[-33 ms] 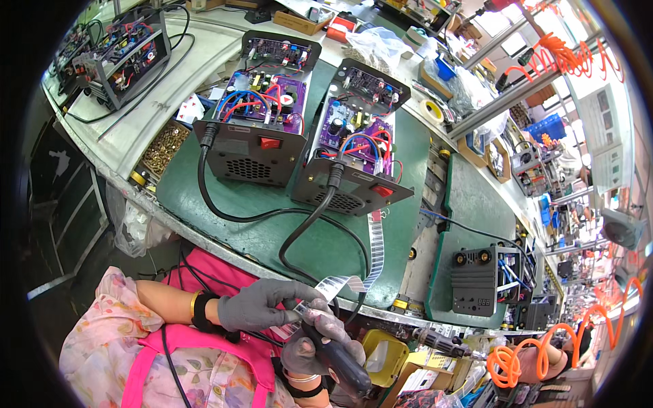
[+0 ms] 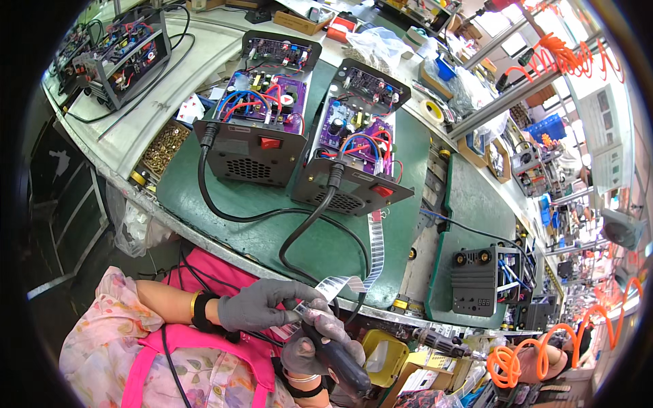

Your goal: Assembling, cleaning with compressed air, and labeling electronic units on a factory production line.

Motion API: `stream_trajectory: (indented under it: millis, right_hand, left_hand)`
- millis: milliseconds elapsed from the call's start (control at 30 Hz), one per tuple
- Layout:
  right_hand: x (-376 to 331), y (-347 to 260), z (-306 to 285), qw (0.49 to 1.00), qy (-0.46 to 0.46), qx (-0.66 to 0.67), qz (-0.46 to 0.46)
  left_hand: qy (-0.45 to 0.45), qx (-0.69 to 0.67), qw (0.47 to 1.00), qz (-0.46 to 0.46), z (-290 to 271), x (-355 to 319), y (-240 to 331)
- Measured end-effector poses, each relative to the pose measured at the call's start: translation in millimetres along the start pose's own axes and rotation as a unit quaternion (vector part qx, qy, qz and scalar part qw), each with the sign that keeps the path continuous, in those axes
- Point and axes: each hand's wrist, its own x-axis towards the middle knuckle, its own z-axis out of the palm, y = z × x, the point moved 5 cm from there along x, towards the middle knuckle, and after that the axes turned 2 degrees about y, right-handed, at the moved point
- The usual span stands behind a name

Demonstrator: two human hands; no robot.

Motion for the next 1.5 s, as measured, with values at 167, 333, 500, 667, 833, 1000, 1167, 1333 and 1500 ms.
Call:
stream_trajectory:
  millis: [167, 333, 500, 667, 833, 1000, 1167, 1333, 1500]
  right_hand:
    - [7.2, -5.8, 8.6, 0.999, 0.007, -0.01, -0.049]
    - [9.5, -3.7, 3.4, 0.999, 0.021, -0.031, -0.007]
    - [10.7, -2.6, 1.2, 0.998, 0.0, -0.052, -0.031]
    - [22.5, -5.4, -1.3, 0.991, 0.023, -0.131, 0.004]
    - [44.3, 9.0, -30.9, 0.974, 0.085, -0.146, 0.153]
    - [16.4, 29.5, -43.6, 0.941, -0.105, -0.107, 0.304]
    - [11.6, 38.1, -42.8, 0.947, -0.085, -0.141, 0.274]
    - [24.2, 26.5, -38.5, 0.946, -0.158, -0.25, 0.132]
    - [31.4, 7.0, -25.4, 0.917, -0.129, -0.378, -0.008]
  left_hand:
    - [0.033, -0.031, 0.999, -0.006, 1.8, -1.3, -8.5]
    - [0.01, 0.139, 0.99, -0.04, 3.1, 0.5, -0.9]
    - [0.009, 0.009, 1.0, 0.018, 8.7, -0.1, 0.9]
    - [0.009, 0.062, 0.998, 0.008, 7.8, 0.3, 5.2]
    - [0.067, 0.112, 0.991, 0.021, -14.5, 3.1, 4.8]
    - [0.082, 0.09, 0.991, 0.048, -8.6, 10.7, 5.1]
    - [0.066, 0.067, 0.994, 0.06, 5.9, 15.6, 4.5]
    - [0.063, 0.095, 0.993, 0.023, -0.6, 31.7, 11.0]
    - [0.085, 0.023, 0.996, 0.015, 4.0, 57.9, 5.5]
